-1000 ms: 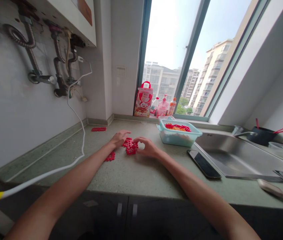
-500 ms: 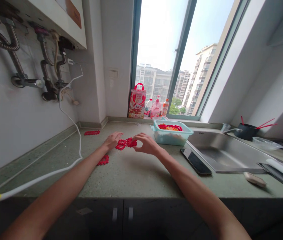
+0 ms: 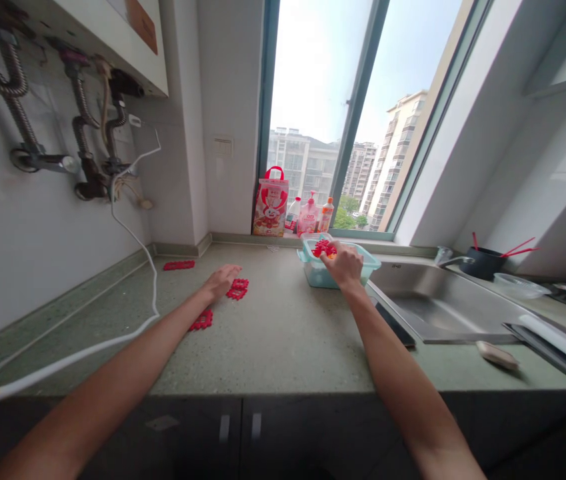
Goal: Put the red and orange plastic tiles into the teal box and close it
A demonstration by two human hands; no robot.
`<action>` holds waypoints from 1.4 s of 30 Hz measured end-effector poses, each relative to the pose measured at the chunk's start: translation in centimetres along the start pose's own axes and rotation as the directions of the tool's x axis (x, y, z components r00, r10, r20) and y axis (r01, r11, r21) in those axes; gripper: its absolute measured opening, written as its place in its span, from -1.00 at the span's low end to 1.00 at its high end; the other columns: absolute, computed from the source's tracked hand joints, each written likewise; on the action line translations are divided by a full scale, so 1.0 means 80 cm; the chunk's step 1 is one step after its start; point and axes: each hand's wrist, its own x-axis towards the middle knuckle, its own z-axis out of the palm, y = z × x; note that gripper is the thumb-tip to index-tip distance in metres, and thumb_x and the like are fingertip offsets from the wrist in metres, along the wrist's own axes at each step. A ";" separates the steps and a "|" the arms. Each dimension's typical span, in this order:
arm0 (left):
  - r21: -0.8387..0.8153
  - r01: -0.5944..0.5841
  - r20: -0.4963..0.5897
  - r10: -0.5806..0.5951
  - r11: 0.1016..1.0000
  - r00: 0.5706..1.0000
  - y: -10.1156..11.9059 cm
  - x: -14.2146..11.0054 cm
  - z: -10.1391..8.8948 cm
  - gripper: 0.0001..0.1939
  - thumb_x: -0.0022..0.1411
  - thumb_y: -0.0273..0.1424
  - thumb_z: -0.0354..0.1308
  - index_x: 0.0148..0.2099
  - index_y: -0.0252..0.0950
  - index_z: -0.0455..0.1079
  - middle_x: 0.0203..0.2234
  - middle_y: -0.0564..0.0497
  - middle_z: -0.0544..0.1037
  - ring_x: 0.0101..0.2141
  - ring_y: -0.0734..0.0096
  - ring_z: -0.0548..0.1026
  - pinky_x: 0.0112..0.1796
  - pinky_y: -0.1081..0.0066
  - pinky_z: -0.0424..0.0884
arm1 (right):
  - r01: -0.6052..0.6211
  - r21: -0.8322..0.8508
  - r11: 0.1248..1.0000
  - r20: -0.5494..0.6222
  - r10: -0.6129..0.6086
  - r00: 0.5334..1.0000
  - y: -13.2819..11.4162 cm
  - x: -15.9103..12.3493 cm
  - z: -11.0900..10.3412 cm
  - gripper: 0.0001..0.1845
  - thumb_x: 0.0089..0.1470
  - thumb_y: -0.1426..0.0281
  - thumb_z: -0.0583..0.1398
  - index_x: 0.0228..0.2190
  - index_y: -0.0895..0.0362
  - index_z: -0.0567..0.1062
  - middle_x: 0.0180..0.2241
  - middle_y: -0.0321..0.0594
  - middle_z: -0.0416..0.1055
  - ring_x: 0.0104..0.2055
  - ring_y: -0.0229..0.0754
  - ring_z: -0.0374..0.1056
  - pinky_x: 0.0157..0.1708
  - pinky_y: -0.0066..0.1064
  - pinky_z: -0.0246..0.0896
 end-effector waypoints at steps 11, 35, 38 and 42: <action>0.023 0.009 0.021 -0.010 1.000 1.000 -0.003 0.003 0.003 -0.51 0.45 -0.15 -0.16 0.06 -0.24 0.53 0.12 -0.24 0.59 0.18 0.03 0.50 0.25 0.04 0.33 | 0.079 0.139 0.987 -0.023 -0.077 0.997 -0.019 -0.003 -0.014 -0.70 0.27 0.19 0.20 -0.14 0.06 0.66 0.02 -0.03 0.57 0.08 0.19 0.34 0.09 0.02 0.16; 0.064 -0.056 0.276 0.036 0.996 0.960 0.035 -0.009 0.000 -0.48 0.07 -0.48 0.07 0.06 -0.23 0.60 -0.38 0.05 0.69 -0.32 0.29 0.62 -0.19 0.40 0.48 | 0.292 0.624 0.724 0.439 -0.635 0.635 -0.144 -0.103 0.053 -0.14 0.12 -0.11 0.34 0.30 0.06 0.40 0.19 0.05 0.48 0.21 0.18 0.41 0.21 0.00 0.29; 0.179 -0.008 0.126 -0.015 0.984 0.992 0.009 -0.005 -0.021 -0.52 0.12 -0.50 0.07 0.07 -0.24 0.58 -0.26 -0.03 0.70 -0.18 0.23 0.62 -0.02 0.33 0.48 | 0.309 0.634 0.709 0.425 -0.653 0.627 -0.147 -0.105 0.052 -0.35 0.17 -0.02 0.34 0.17 0.05 0.54 0.11 -0.01 0.55 0.16 0.14 0.45 0.17 -0.06 0.31; 0.420 0.265 -0.251 -0.169 0.868 0.953 -0.050 -0.010 -0.065 -0.45 0.18 -0.41 0.22 0.24 -0.30 0.45 0.18 -0.21 0.50 0.27 -0.16 0.33 0.29 -0.03 0.22 | 0.289 0.654 0.700 0.406 -0.646 0.646 -0.141 -0.100 0.046 -0.53 0.20 0.08 0.35 0.05 0.03 0.62 -0.01 -0.06 0.62 0.03 0.04 0.52 0.06 -0.20 0.38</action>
